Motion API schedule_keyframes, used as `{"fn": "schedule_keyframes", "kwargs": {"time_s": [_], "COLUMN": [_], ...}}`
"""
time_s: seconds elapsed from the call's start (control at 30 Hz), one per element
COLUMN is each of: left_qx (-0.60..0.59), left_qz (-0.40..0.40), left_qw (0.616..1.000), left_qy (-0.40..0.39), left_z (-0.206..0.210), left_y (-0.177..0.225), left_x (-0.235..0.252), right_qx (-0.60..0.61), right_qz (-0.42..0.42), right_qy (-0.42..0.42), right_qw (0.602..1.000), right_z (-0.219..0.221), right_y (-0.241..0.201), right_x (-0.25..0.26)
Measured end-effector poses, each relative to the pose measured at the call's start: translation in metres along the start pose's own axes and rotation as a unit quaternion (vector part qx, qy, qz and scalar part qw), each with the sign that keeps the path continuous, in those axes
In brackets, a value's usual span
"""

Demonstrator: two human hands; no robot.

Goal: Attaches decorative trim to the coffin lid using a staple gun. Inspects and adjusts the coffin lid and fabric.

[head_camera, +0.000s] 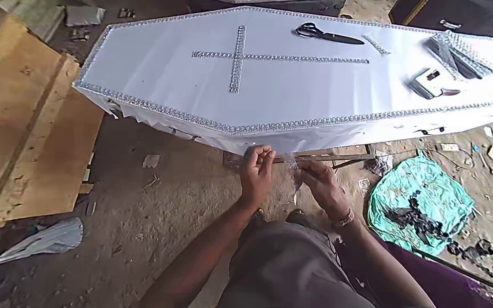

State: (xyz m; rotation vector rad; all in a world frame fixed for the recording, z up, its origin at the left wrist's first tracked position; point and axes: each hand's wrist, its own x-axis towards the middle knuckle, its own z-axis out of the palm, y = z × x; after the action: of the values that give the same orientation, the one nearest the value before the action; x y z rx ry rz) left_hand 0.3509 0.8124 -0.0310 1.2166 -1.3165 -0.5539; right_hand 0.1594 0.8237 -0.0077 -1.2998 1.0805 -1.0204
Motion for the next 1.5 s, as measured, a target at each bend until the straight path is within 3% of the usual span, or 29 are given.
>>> {"fn": "schedule_keyframes", "kwargs": {"time_s": [0.07,0.13,0.2,0.3,0.4,0.57,0.7,0.8,0.9,0.97,1.07,1.17,1.3,1.5], "left_qx": [0.142,0.246,0.316,0.399,0.438,0.389,0.343,0.378,0.394,0.436,0.463,0.478,0.543,0.557], "left_qz": [0.182,0.333,0.393,0.39,0.398,0.377,0.232,0.074,-0.045,-0.018,0.136,0.234,0.259,0.271], "left_qw": [0.973,0.909,0.856,0.812,0.793,0.837,0.907,0.914,0.908,0.893,0.874,0.836,0.766,0.761], "left_qy": [-0.012,-0.057,-0.117,-0.171,-0.144,-0.072,-0.073,-0.128,-0.135,-0.111,-0.066,-0.132,-0.227,-0.194], "left_z": [0.027,0.059,0.097,0.144,0.162,0.172,0.174,0.178,0.198,0.213,0.224,0.223,0.241,0.262], "left_y": [-0.025,-0.041,-0.053,-0.07,-0.089,-0.085,-0.027,0.016,0.019,0.003,-0.026,-0.029,-0.014,-0.018], "left_x": [0.011,0.025,0.035,0.047,0.047,0.044,0.05,0.078,0.099,0.097,0.084,0.08,0.079,0.081], "right_qx": [0.084,0.123,0.136,0.147,0.14,0.106,-0.067,-0.235,-0.253,-0.214,-0.173,-0.178,-0.14,-0.139], "right_qz": [0.022,0.02,0.018,0.025,0.055,0.109,0.07,0.047,0.051,0.001,-0.071,-0.075,-0.042,0.005], "right_qy": [0.063,0.129,0.182,0.239,0.269,0.269,0.185,0.087,0.026,0.032,0.064,0.096,0.129,0.137], "right_qw": [0.994,0.984,0.974,0.96,0.951,0.951,0.978,0.967,0.966,0.976,0.98,0.976,0.981,0.981], "right_z": [-0.016,-0.033,-0.051,-0.08,-0.107,-0.151,-0.184,-0.209,-0.226,-0.23,-0.231,-0.232,-0.233,-0.229], "right_y": [0.01,0.018,0.027,0.041,0.059,0.099,0.127,0.146,0.159,0.16,0.155,0.162,0.169,0.163], "right_x": [-0.002,-0.004,-0.009,-0.018,-0.039,-0.069,-0.054,-0.017,0.026,0.052,0.079,0.097,0.11,0.11]}}
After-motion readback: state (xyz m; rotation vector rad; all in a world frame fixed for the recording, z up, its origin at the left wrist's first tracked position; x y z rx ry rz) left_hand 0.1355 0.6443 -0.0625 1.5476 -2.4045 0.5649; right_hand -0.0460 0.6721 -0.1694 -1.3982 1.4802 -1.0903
